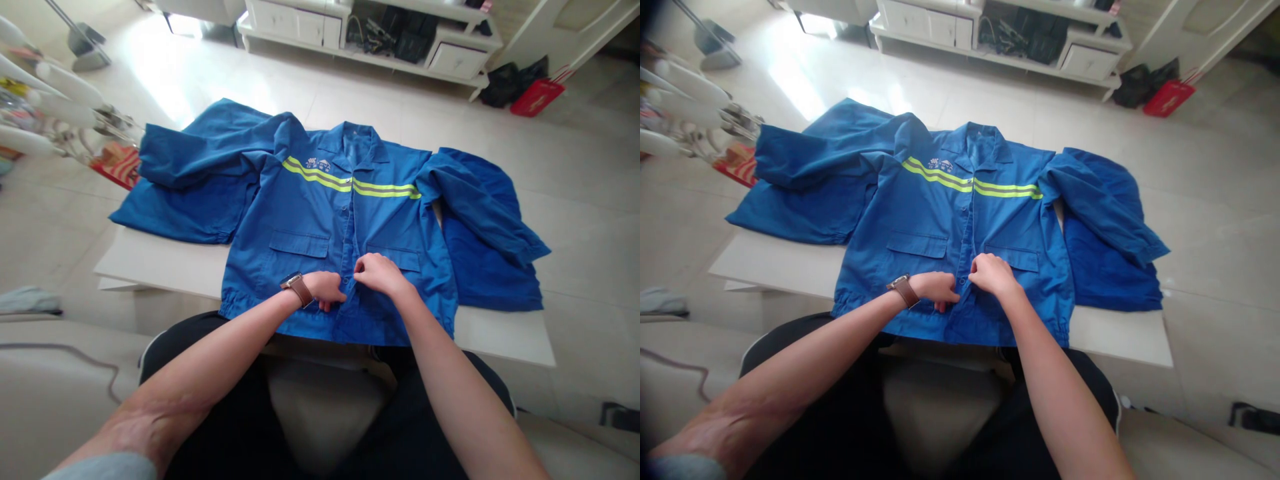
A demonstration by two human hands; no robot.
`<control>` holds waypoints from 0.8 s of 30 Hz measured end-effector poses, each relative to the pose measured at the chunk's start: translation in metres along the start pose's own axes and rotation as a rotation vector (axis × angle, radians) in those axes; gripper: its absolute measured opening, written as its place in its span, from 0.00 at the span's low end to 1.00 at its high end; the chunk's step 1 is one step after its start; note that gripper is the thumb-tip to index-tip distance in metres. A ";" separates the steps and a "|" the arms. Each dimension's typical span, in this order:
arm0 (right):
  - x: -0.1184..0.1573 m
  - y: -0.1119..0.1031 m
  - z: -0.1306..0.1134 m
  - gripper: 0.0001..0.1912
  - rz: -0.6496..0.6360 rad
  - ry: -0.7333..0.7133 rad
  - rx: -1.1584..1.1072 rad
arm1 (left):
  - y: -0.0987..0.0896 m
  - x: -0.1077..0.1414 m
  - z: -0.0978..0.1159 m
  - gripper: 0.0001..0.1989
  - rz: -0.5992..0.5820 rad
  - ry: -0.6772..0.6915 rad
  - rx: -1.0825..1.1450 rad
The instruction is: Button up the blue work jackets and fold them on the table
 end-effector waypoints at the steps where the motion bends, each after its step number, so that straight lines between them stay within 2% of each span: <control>1: 0.001 0.001 0.000 0.08 -0.002 -0.004 0.000 | 0.004 0.003 0.001 0.19 -0.015 0.008 -0.027; 3: 0.002 0.002 -0.001 0.08 -0.005 -0.026 0.008 | 0.005 0.011 0.002 0.20 0.017 0.032 -0.129; 6: 0.006 0.004 -0.003 0.09 0.000 -0.068 0.038 | 0.005 0.026 0.004 0.22 0.126 0.079 -0.307; 8: 0.010 0.008 -0.005 0.10 -0.002 -0.105 0.036 | 0.011 0.036 0.004 0.21 0.167 0.130 -0.404; 12: 0.018 0.023 -0.010 0.12 -0.026 -0.206 -0.045 | 0.040 0.052 0.006 0.20 0.281 0.243 -0.614; 16: 0.031 0.036 -0.011 0.13 -0.028 -0.262 -0.158 | 0.073 0.060 0.006 0.12 0.396 0.260 -0.707; 18: 0.038 0.043 -0.010 0.13 -0.047 -0.276 -0.226 | 0.090 0.060 0.005 0.10 0.381 0.263 -0.730; 21: 0.047 0.056 -0.007 0.12 -0.123 -0.271 -0.340 | 0.111 0.054 0.001 0.12 0.288 0.284 -0.793; 24: 0.055 0.071 -0.007 0.11 -0.228 -0.273 -0.437 | 0.118 0.047 -0.005 0.08 0.168 0.286 -0.817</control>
Point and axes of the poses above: each hand's wrist, its own x-axis away from the middle knuckle, its own y-axis out of the palm, z = x × y, the point moved 9 cm from there along -x, towards the middle knuckle, and after that the axes turned 6 degrees about -y, right-handed, at the moved point
